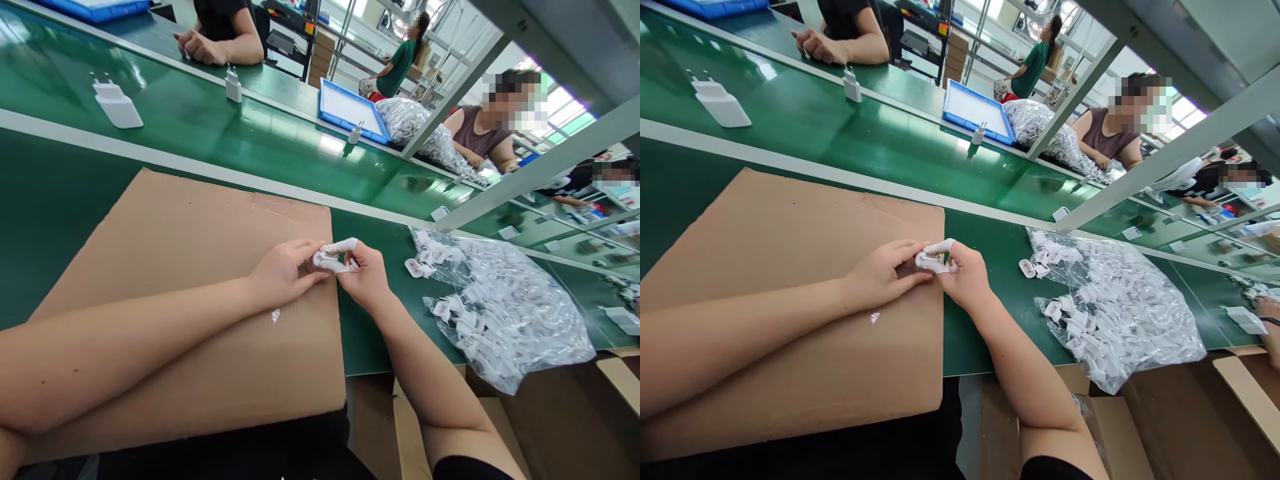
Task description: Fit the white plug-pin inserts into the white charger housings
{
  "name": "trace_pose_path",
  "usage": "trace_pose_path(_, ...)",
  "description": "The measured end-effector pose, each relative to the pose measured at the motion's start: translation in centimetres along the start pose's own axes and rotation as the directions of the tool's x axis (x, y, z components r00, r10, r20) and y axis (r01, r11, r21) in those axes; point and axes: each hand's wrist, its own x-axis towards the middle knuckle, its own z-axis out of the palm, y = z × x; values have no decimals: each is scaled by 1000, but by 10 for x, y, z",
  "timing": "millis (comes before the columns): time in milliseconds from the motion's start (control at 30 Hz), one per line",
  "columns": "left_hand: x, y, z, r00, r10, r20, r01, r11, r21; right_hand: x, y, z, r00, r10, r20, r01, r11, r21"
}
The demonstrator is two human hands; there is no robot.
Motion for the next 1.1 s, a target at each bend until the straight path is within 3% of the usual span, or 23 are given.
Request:
trace_pose_path(67, -2, 0, 2, 998, 52, 18, -55, 970, 238, 1, 4, 3, 1000, 20, 7, -21, 998, 54)
trace_pose_path(167, -3, 1, 5, 993, 70, 95, -111, 834, 541, 2, 14, 10, 995, 93, 43, -101, 963, 250)
trace_pose_path(267, -2, 3, 6, 987, 73, 142, -149, 738, 658, 0, 19, 18, 991, 119, 55, -131, 908, 398)
trace_pose_path(367, -3, 4, 6, 989, 77, 123, -140, 735, 663, -3, 16, 24, 990, 143, 17, -136, 889, 438)
trace_pose_path(467, -4, 3, 4, 993, 94, 76, -120, 835, 537, -5, 13, 26, 980, 200, 13, -180, 851, 494)
trace_pose_path(533, -3, 1, 1, 995, 83, 57, -99, 913, 396, -4, 14, 24, 971, 226, 72, -228, 803, 550)
trace_pose_path(600, -2, 0, -2, 999, 14, 46, -25, 967, 253, -1, 18, 18, 967, 208, 146, -253, 769, 587)
trace_pose_path(667, 1, -1, -5, 990, -134, 42, 130, 988, 85, 1, 21, 10, 972, 154, 180, -231, 784, 576)
trace_pose_path(767, 7, 0, -12, 937, -335, 98, 349, 902, -256, 2, 23, 0, 976, 94, 194, -179, 856, 486)
trace_pose_path(867, 11, 3, -18, 909, -366, 201, 416, 766, -491, 0, 20, -4, 983, 28, 181, -97, 917, 387)
trace_pose_path(967, 10, 10, -20, 900, -337, 276, 435, 717, -544, -3, 15, -3, 989, -111, 94, 81, 958, 274)
trace_pose_path(1100, 0, 16, -17, 950, -219, 221, 300, 832, -466, -9, 6, 0, 980, -199, -23, 200, 964, 174)
